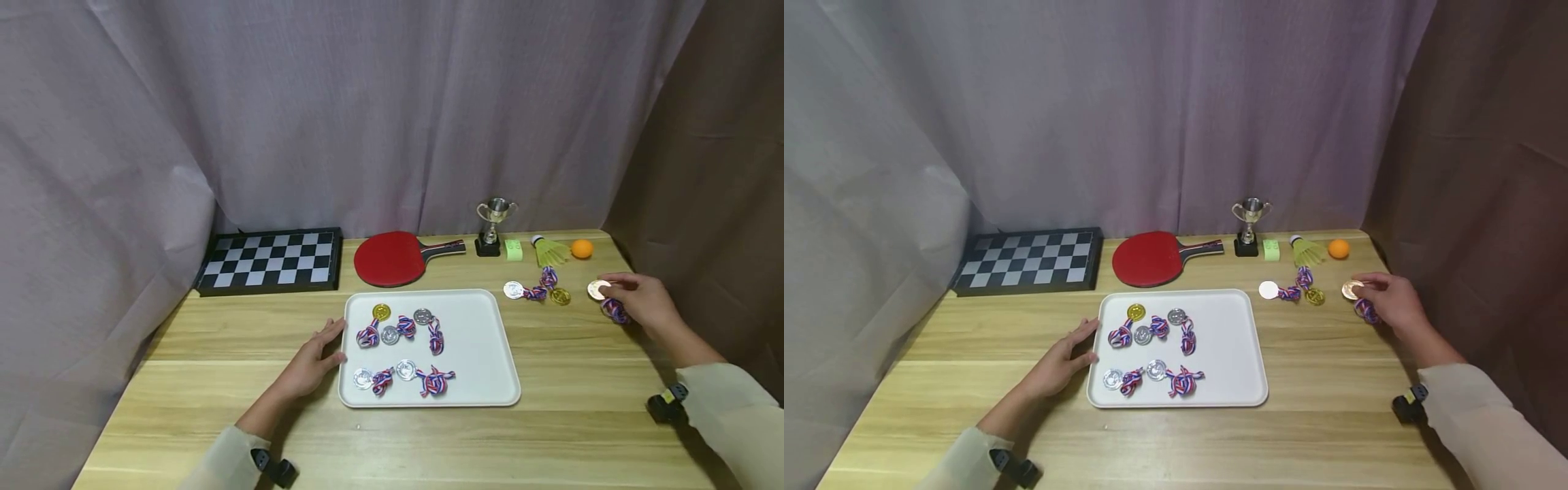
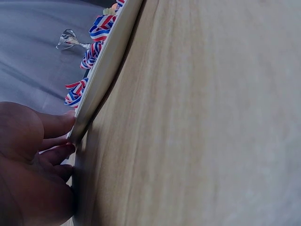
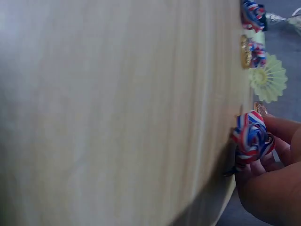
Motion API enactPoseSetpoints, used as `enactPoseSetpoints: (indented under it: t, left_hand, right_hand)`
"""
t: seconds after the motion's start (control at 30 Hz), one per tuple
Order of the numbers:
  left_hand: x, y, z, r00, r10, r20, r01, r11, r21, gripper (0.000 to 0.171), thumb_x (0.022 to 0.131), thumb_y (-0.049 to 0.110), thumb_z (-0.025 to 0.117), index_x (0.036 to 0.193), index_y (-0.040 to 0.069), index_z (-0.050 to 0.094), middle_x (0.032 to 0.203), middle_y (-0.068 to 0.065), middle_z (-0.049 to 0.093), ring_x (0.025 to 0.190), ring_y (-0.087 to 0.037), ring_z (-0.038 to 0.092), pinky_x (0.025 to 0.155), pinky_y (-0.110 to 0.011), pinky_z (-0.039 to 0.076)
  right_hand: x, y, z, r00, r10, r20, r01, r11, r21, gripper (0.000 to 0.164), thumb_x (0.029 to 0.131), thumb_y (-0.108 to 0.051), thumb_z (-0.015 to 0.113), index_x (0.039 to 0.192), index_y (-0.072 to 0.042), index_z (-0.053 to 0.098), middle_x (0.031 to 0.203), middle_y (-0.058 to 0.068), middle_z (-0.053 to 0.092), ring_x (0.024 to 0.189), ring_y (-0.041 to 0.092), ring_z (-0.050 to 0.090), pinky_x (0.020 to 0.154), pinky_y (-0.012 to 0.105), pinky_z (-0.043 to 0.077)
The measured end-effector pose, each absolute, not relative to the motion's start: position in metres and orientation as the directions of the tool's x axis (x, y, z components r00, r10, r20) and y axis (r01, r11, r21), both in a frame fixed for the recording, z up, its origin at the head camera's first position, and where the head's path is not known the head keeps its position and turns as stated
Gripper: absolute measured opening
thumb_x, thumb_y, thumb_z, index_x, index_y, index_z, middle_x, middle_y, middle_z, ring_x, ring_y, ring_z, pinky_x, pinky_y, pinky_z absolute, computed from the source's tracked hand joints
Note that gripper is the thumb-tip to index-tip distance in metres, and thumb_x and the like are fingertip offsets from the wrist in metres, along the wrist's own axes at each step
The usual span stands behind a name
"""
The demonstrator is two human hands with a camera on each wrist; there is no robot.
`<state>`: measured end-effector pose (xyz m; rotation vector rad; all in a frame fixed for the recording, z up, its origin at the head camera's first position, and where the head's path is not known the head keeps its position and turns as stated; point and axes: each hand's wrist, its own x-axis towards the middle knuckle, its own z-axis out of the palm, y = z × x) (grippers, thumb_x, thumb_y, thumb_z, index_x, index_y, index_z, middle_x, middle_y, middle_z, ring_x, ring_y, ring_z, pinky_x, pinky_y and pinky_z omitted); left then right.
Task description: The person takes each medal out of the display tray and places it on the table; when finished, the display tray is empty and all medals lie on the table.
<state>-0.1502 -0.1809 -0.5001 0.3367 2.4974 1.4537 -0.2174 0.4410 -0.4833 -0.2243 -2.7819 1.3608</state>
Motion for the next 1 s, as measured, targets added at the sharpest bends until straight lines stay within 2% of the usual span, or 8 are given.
enactPoseSetpoints:
  t: [0.03, 0.17, 0.4, 0.63, 0.73, 1.0]
  left_hand:
    - [-0.150, -0.181, -0.500, -0.947, 0.310, -0.084, 0.080, 0.480, 0.873, 0.066, 0.099, 0.002, 0.063, 0.159, 0.002, 0.035, 0.167, -0.011, 0.030, 0.159, -0.030, 0.010, 0.129, -0.052, -0.001]
    - [-0.150, -0.181, -0.500, -0.947, 0.310, -0.085, 0.078, 0.479, 0.875, 0.066, 0.100, 0.003, 0.063, 0.159, 0.003, 0.035, 0.167, -0.010, 0.030, 0.159, -0.029, 0.010, 0.129, -0.052, -0.001]
    - [-0.150, -0.181, -0.501, -0.947, 0.309, -0.083, 0.082, 0.485, 0.871, 0.066, 0.100, 0.003, 0.063, 0.159, 0.003, 0.035, 0.167, -0.011, 0.030, 0.159, -0.029, 0.010, 0.129, -0.052, -0.001]
    - [-0.150, -0.181, -0.501, -0.946, 0.312, -0.083, 0.082, 0.480, 0.873, 0.066, 0.100, 0.002, 0.063, 0.159, 0.002, 0.034, 0.167, -0.011, 0.030, 0.159, -0.030, 0.010, 0.129, -0.051, -0.001]
    - [-0.150, -0.181, -0.500, -0.946, 0.314, -0.084, 0.081, 0.478, 0.874, 0.066, 0.099, 0.002, 0.063, 0.159, 0.002, 0.034, 0.167, -0.010, 0.030, 0.159, -0.030, 0.010, 0.130, -0.050, -0.001]
    - [-0.150, -0.181, -0.500, -0.945, 0.316, -0.082, 0.081, 0.470, 0.879, 0.066, 0.099, 0.002, 0.063, 0.159, 0.002, 0.034, 0.167, -0.010, 0.030, 0.159, -0.029, 0.009, 0.130, -0.050, -0.002]
  right_hand:
    - [-0.219, 0.442, -0.485, -0.989, 0.146, -0.029, 0.116, 0.633, -0.765, 0.048, 0.101, -0.029, 0.067, 0.132, 0.007, 0.063, 0.086, -0.036, 0.058, 0.077, -0.008, 0.056, 0.061, 0.018, 0.051]
    - [-0.223, 0.441, -0.487, -0.991, 0.128, -0.026, 0.108, 0.697, -0.709, 0.049, 0.102, -0.034, 0.066, 0.131, 0.006, 0.065, 0.086, -0.029, 0.063, 0.075, -0.005, 0.056, 0.059, 0.020, 0.050]
    - [-0.227, 0.430, -0.488, -0.994, 0.109, -0.026, 0.095, 0.697, -0.710, 0.042, 0.103, -0.026, 0.064, 0.129, 0.007, 0.065, 0.083, -0.002, 0.074, 0.062, 0.006, 0.060, 0.050, 0.027, 0.051]
    - [-0.230, 0.426, -0.494, -0.994, 0.106, 0.015, 0.067, 0.732, -0.678, 0.037, 0.103, -0.022, 0.064, 0.125, 0.008, 0.068, 0.094, 0.016, 0.076, 0.062, 0.003, 0.060, 0.050, 0.024, 0.052]
    - [-0.231, 0.428, -0.496, -0.994, 0.107, 0.011, 0.071, 0.732, -0.678, 0.037, 0.103, -0.022, 0.064, 0.126, 0.008, 0.067, 0.097, 0.017, 0.076, 0.063, 0.002, 0.061, 0.051, 0.024, 0.053]
    - [-0.228, 0.430, -0.489, -0.995, 0.099, -0.026, 0.087, 0.682, -0.726, 0.041, 0.103, -0.024, 0.064, 0.128, 0.009, 0.065, 0.089, 0.006, 0.076, 0.064, 0.006, 0.062, 0.050, 0.028, 0.054]
